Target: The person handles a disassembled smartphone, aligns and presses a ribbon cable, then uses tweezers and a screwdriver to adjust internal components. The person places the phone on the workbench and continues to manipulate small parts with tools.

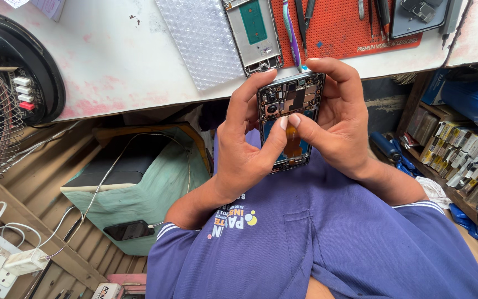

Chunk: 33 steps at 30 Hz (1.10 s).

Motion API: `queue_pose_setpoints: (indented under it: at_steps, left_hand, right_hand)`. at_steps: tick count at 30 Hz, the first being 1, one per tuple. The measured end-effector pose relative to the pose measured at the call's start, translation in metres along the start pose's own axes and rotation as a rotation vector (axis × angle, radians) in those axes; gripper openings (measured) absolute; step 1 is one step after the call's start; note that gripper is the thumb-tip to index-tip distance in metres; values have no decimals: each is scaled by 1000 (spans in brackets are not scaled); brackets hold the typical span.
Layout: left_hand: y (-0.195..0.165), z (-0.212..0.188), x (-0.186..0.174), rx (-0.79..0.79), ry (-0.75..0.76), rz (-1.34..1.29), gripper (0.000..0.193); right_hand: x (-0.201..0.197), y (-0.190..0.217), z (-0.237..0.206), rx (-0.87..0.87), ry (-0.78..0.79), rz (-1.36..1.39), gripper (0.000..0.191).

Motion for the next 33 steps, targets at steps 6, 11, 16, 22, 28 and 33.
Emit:
queue_pose_setpoints:
  at_steps: [6,11,16,22,28,33]
  left_hand:
    - [0,-3,-3,8,-2,-11,56]
    - [2,-3,-2,26,-15,28,56]
    - [3,-2,-1,55,-27,56,55]
    - [3,-1,1,71,-28,73,55]
    - [4,2,6,86,-59,132,55]
    - [5,1,9,82,-79,102,54]
  right_hand:
    - [3,0,0,-12,-6,-25,63]
    - [4,-4,1,-5,-29,-13,62]
    - [3,-6,2,5,-41,6,58]
    - [2,-6,2,-6,-47,-5,58]
    - [2,-5,2,-15,-57,-34,58]
    - [3,-5,1,-24,-74,-44,58]
Point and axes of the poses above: each hand's wrist, its own z-axis towards the middle knuckle, its own x-axis out of the palm, y = z × x, the point moved 4 cm from there along z, towards the middle knuckle, and after that the axes turned 6 degrees about x, right-handed, at the moved point
